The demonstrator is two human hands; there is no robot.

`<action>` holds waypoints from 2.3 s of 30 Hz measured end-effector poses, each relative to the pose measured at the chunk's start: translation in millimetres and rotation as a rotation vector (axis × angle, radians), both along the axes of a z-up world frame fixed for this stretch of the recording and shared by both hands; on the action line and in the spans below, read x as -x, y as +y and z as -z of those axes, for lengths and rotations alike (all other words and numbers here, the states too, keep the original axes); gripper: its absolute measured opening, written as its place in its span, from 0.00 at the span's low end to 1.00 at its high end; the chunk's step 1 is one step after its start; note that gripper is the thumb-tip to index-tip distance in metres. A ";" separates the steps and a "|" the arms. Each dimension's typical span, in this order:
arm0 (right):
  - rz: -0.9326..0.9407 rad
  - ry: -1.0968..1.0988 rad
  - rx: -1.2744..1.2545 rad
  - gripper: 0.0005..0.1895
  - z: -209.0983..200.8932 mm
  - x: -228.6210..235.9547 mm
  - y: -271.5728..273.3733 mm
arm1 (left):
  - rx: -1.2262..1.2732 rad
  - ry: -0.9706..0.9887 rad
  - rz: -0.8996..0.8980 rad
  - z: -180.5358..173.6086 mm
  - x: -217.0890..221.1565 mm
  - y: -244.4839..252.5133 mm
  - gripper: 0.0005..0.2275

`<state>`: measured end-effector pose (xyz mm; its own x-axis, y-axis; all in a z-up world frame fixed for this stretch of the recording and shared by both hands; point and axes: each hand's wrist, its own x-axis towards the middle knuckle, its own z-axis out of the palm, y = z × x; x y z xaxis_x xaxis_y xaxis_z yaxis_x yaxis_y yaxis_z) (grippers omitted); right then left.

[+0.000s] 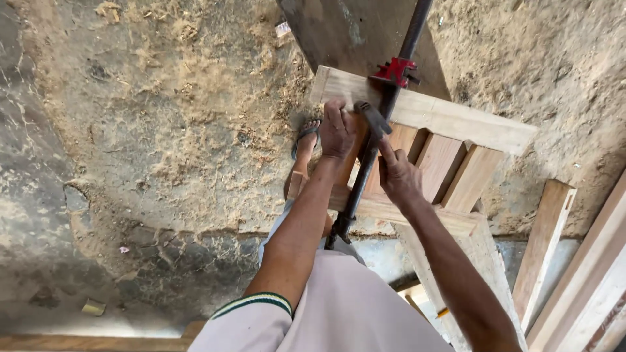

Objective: The person assembles a wooden chair back by aligning vertical slats with a horizontal rail, then secures the pieces using a bar clamp and a hammer to drive nails. The person repeatedly checks alignment and tightens the clamp while nailing the joints together.

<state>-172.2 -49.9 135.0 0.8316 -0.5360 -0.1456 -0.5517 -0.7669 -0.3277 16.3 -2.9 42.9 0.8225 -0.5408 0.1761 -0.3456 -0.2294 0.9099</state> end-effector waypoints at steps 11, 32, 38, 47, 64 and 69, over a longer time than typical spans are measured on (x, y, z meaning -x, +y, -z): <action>0.031 -0.323 0.013 0.45 -27.0 -12.3 9.6 | -0.043 0.052 0.021 17.0 6.3 2.0 0.07; 0.646 0.061 -0.393 0.39 -52.8 95.6 114.5 | -0.073 0.061 0.042 11.6 -5.8 4.2 0.07; 0.650 0.231 -0.369 0.42 -48.4 91.9 112.2 | -0.034 0.411 0.097 5.4 -156.3 -52.1 0.09; 0.678 0.142 -0.285 0.43 -35.1 100.6 122.2 | -0.351 -0.044 0.034 46.6 -376.5 -200.9 0.04; 0.665 0.132 -0.372 0.38 -69.1 66.8 110.4 | -0.254 -0.033 0.142 107.8 -428.8 -203.7 0.12; 0.713 0.202 -0.412 0.37 -64.6 69.9 118.4 | -0.001 0.025 0.321 -32.7 -297.9 -156.0 0.03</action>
<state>-242.1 68.5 199.6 0.2520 -0.7937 -0.5536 -0.9359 -0.0545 -0.3479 314.2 -159.0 75.6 0.6143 -0.7733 0.1571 -0.3777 -0.1134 0.9190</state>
